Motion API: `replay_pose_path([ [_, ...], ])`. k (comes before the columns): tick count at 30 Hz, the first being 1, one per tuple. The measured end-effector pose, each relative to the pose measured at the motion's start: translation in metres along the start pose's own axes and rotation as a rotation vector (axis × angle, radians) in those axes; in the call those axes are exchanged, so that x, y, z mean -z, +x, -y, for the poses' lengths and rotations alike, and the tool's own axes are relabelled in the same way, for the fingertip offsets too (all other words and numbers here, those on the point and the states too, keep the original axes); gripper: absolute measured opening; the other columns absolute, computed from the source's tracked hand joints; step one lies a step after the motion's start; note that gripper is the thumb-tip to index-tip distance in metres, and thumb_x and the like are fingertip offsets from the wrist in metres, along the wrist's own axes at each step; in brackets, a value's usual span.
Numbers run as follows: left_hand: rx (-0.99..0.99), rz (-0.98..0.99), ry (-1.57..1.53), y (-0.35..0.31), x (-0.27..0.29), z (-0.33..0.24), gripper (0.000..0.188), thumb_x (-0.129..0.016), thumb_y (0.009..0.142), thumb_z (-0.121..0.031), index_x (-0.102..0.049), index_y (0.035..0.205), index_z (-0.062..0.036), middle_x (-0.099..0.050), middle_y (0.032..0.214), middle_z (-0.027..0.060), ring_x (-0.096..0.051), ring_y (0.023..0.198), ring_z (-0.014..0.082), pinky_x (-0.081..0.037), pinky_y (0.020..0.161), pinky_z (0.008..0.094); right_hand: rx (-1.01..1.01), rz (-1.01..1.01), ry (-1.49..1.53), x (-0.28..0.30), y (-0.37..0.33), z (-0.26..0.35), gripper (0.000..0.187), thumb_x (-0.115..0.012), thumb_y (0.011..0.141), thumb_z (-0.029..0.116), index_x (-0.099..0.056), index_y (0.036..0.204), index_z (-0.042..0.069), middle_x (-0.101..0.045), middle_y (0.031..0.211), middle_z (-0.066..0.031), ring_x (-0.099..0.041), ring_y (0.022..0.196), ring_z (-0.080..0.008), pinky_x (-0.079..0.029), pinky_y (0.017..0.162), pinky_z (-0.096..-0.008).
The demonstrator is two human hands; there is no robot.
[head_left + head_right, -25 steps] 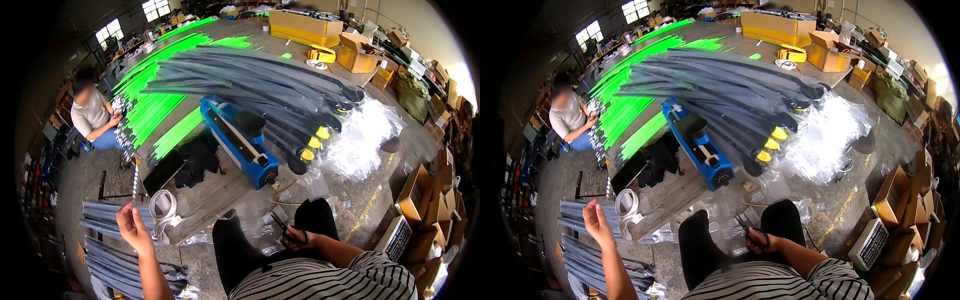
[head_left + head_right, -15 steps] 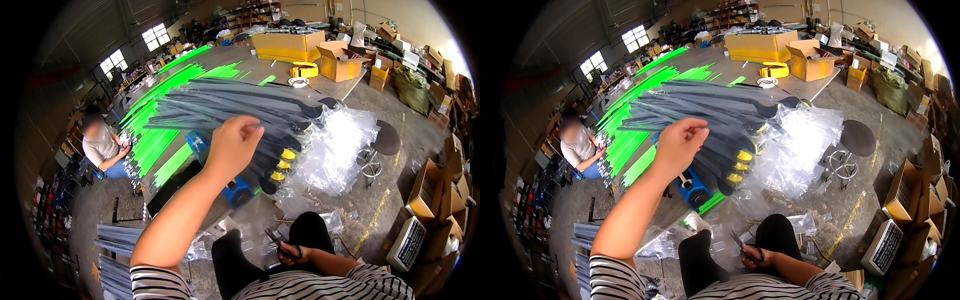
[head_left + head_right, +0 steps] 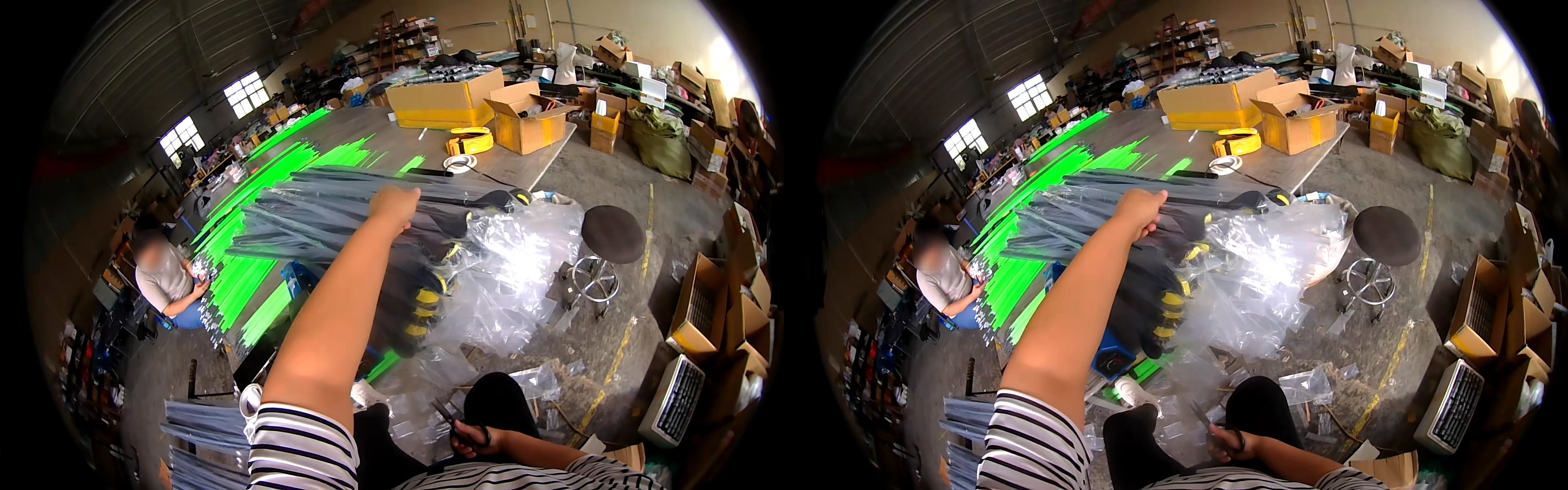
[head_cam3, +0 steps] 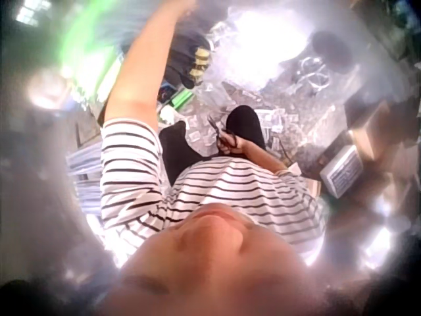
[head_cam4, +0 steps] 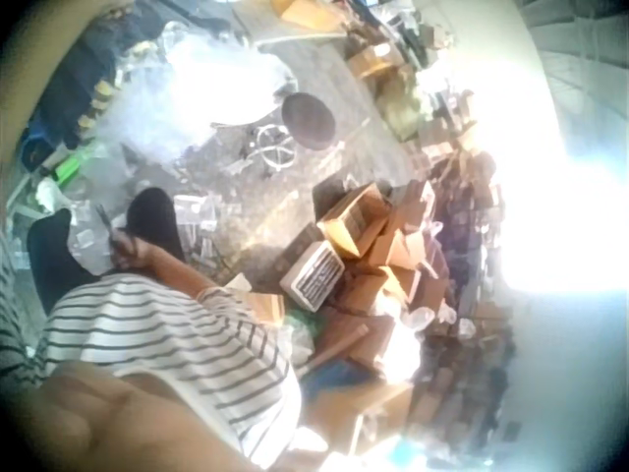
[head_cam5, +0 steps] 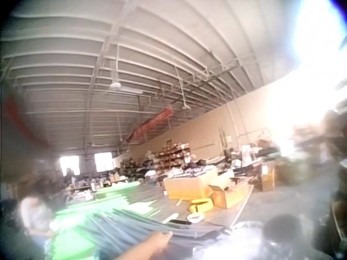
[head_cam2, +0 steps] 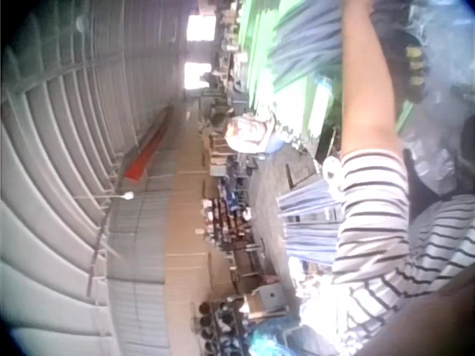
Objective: The person sits on a stool and uses scissors to cut open plastic sleeves containing long gray poles. They remove the poles from the sleeves and place them on a pile to the left.
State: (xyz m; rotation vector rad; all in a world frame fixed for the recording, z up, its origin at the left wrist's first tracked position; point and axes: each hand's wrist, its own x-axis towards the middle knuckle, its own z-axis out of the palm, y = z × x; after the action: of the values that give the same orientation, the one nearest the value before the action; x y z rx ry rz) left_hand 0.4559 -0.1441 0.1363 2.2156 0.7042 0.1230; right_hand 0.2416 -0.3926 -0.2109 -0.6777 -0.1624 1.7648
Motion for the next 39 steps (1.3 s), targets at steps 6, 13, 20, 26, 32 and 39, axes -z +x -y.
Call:
replay_pose_path([
  [6,0.055,-0.080,-1.164,-0.027,0.032,0.021,0.014,-0.063,0.075,-0.011,-0.054,0.082,-0.0029,-0.055,0.078,0.0057,-0.057,0.066,0.0186,-0.052,0.066,0.0322,-0.020,0.008,-0.013,0.003,-0.002,0.000,0.054,-0.029,0.083,0.059,-0.040,0.068,0.008,-0.033,0.056,-0.0017,-0.030,0.049,-0.0128,-0.027,0.047,-0.0239],
  [13,-0.198,0.067,-1.442,-0.105,0.057,0.033,0.014,-0.059,0.077,-0.005,-0.051,0.089,-0.0009,-0.058,0.090,0.0081,-0.056,0.085,0.0208,-0.045,0.081,0.0339,0.038,-0.095,-0.317,0.000,0.002,-0.003,0.057,-0.024,0.086,0.055,-0.047,0.069,0.006,-0.041,0.055,-0.0039,-0.039,0.049,-0.0125,-0.033,0.048,-0.0245],
  [20,-0.624,0.119,-1.459,-0.191,0.072,0.061,0.015,-0.055,0.079,-0.002,-0.050,0.092,-0.0058,-0.059,0.090,0.0086,-0.058,0.088,0.0252,-0.051,0.070,0.0337,0.160,-0.290,-0.837,-0.053,-0.019,0.006,0.058,-0.028,0.086,0.054,-0.050,0.066,0.005,-0.047,0.052,-0.0033,-0.045,0.048,-0.0138,-0.034,0.048,-0.0253],
  [26,-0.717,-0.274,-1.279,-0.249,0.086,0.134,0.017,-0.054,0.079,-0.001,-0.048,0.095,-0.0044,-0.056,0.086,0.0098,-0.059,0.083,0.0251,-0.052,0.069,0.0323,0.721,-0.430,-1.299,-0.138,-0.052,0.045,0.031,-0.049,0.082,0.031,-0.049,0.086,0.000,-0.048,0.080,-0.0185,-0.048,0.078,-0.0356,-0.040,0.069,-0.0373],
  [32,-0.737,-0.585,-1.194,-0.297,0.084,0.206,0.016,-0.055,0.080,-0.002,-0.050,0.095,-0.0035,-0.055,0.092,0.0093,-0.057,0.087,0.0249,-0.051,0.070,0.0308,0.784,-0.440,-1.392,-0.187,-0.054,0.066,0.037,-0.055,0.077,0.028,-0.045,0.098,-0.001,-0.045,0.090,-0.0191,-0.045,0.085,-0.0373,-0.038,0.075,-0.0392],
  [39,-0.593,-0.907,-1.163,-0.333,0.071,0.230,0.015,-0.055,0.079,-0.001,-0.045,0.090,-0.0042,-0.054,0.084,0.0088,-0.057,0.086,0.0241,-0.052,0.065,0.0259,0.771,-0.463,-1.452,-0.206,-0.018,0.066,0.038,-0.054,0.078,0.034,-0.048,0.093,-0.001,-0.046,0.084,-0.0193,-0.047,0.077,-0.0374,-0.040,0.069,-0.0386],
])
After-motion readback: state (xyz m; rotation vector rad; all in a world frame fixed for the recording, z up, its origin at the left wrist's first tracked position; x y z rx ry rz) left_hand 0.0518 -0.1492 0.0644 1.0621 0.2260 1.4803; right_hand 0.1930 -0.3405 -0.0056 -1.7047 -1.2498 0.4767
